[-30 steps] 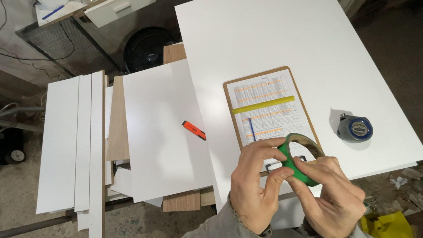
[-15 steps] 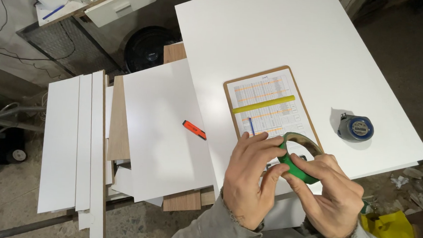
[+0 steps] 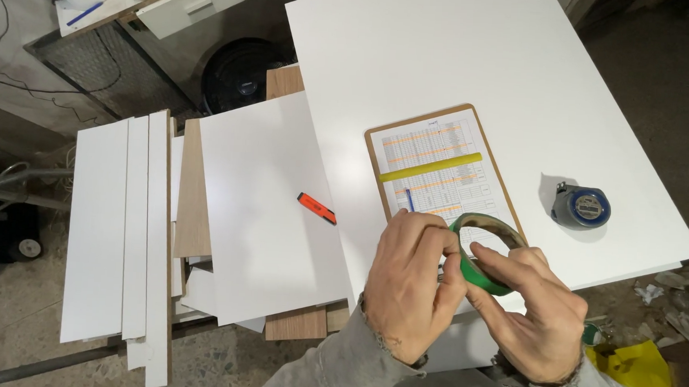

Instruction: Measure, mark, and organize several wooden panels in a workshop environment.

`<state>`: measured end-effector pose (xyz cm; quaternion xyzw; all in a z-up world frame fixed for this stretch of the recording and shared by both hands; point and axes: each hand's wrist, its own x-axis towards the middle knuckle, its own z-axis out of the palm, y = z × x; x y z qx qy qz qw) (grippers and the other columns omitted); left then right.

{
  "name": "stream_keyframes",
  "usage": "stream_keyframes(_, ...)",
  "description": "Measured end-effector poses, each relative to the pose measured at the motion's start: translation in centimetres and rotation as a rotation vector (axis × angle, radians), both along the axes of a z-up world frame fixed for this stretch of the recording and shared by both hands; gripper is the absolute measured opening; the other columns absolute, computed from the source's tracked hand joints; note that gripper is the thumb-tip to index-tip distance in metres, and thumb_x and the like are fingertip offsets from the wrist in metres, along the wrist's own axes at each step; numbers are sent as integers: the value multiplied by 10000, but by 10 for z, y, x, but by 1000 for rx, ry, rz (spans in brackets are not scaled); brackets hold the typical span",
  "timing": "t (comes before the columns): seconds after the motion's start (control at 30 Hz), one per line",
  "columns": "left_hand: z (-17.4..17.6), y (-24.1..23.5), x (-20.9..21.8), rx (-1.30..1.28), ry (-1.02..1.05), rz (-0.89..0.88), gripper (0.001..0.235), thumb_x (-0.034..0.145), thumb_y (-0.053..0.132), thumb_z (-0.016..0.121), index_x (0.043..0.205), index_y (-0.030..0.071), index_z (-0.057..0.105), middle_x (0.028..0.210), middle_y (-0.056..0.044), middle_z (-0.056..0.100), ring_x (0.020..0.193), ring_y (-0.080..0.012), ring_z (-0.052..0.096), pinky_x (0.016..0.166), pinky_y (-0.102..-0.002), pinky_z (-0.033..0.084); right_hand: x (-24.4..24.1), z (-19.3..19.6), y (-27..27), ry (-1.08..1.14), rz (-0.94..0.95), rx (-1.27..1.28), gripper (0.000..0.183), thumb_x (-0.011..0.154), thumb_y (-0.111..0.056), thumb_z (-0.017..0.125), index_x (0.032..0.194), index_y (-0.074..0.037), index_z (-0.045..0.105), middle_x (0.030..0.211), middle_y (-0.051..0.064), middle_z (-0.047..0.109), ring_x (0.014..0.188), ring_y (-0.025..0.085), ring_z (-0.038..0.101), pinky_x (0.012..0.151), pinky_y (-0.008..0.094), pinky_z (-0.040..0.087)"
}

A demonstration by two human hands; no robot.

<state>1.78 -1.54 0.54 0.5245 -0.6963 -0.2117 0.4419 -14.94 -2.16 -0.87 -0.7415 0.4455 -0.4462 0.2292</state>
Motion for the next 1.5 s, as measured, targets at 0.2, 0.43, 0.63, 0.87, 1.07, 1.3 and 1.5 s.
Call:
stream_keyframes(0.2, -5, 2, 3, -69, -1, -30, 143, 965, 50, 601, 1086, 10, 538, 1169, -157, 573, 1137, -363, 608, 1204, -606, 410, -3, -8, -6, 28, -43, 78, 672, 778, 22, 797, 1396, 43, 534, 1160, 226, 717, 1040, 241, 744, 838, 341, 654)
stream_keyframes(0.43, 8, 1, 10, -64, 93, 20, 132, 1007, 102, 601, 1109, 18, 594, 1171, -155, 651, 1143, -367, 639, 1162, -585, 434, -8, -5, -8, 53, -14, 95, 886, 776, -13, 799, 1530, 17, 334, 1040, 185, 775, 909, 207, 772, 767, 348, 632)
stream_keyframes(0.63, 10, -1, 15, -121, 120, 26, 74, 1041, 58, 602, 1099, 26, 635, 1106, -128, 670, 1084, -311, 672, 1132, -508, 509, -3, -2, -10, 3, -8, 111, 877, 798, -9, 772, 1542, 38, 310, 1024, 188, 768, 975, 236, 771, 807, 355, 651)
stream_keyframes(0.87, -1, 5, 39, 3, 253, 135, 164, 925, -51, 473, 924, -15, 633, 835, -94, 647, 725, -182, 665, 647, -320, 553, -3, -2, -11, -36, 8, 209, 862, 785, -10, 778, 1526, 34, 339, 977, 181, 777, 953, 240, 781, 834, 370, 646)
stream_keyframes(1.07, -4, 21, 61, 205, 327, 315, 172, 915, -28, 513, 795, -22, 636, 633, -87, 625, 530, -162, 534, 523, -321, 446, 5, -3, -12, -64, 64, 263, 837, 783, -15, 771, 1515, 24, 367, 969, 170, 783, 970, 241, 778, 850, 375, 643)
stream_keyframes(1.3, 0, 34, 83, 36, 421, 375, 381, 799, -87, 367, 1025, -6, 664, 1107, -90, 717, 921, -167, 724, 636, -279, 557, 21, -3, -14, -74, 141, 292, 800, 790, -18, 762, 1501, 16, 397, 963, 169, 783, 962, 234, 778, 858, 382, 646)
stream_keyframes(1.5, -6, 51, 86, -101, 182, 481, 351, 954, -73, 434, 1237, -10, 631, 1158, -154, 689, 955, -217, 724, 798, -305, 607, 30, -4, -11, -120, 198, 291, 803, 791, -17, 770, 1510, 20, 414, 944, 160, 786, 922, 220, 779, 817, 360, 649)
